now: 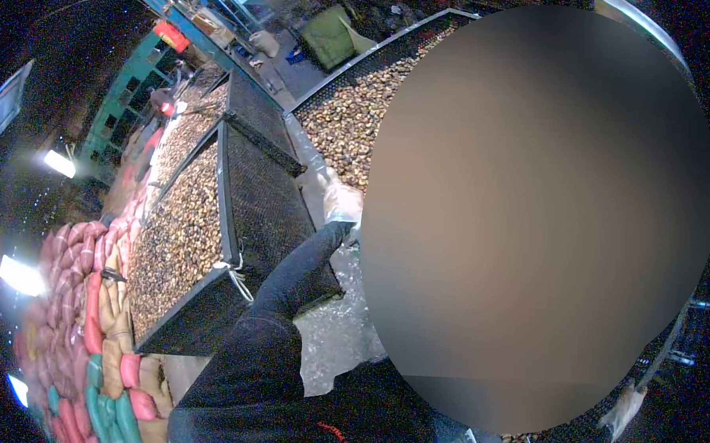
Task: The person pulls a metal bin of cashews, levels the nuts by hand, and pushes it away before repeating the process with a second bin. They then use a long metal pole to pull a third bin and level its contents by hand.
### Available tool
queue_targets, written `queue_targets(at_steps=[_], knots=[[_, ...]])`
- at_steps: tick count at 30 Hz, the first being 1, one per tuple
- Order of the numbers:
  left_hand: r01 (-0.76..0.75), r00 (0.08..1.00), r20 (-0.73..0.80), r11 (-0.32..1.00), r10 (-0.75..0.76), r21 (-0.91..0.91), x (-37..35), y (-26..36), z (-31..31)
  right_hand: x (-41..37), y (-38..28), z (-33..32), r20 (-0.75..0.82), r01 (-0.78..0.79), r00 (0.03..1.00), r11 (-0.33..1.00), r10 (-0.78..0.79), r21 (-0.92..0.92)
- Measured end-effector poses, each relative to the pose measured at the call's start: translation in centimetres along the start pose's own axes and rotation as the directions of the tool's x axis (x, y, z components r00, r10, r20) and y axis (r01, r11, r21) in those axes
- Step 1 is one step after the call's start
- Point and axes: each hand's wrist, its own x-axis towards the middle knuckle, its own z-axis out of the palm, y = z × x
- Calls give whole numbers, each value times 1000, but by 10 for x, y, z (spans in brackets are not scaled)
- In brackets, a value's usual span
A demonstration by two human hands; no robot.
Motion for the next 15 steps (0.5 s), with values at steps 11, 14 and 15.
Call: queue_targets(at_steps=[11, 14, 15], knots=[[-12, 990, 144, 998, 2, 66, 0, 2, -12, -42, -45, -8, 32, 17, 999, 992, -22, 124], [-16, 997, 77, 998, 12, 58, 9, -3, 15, -51, -55, -13, 51, 5, 999, 992, -11, 123], [-22, 998, 67, 999, 19, 42, 11, -4, 20, -55, -59, -14, 54, 32, 998, 989, -40, 145]])
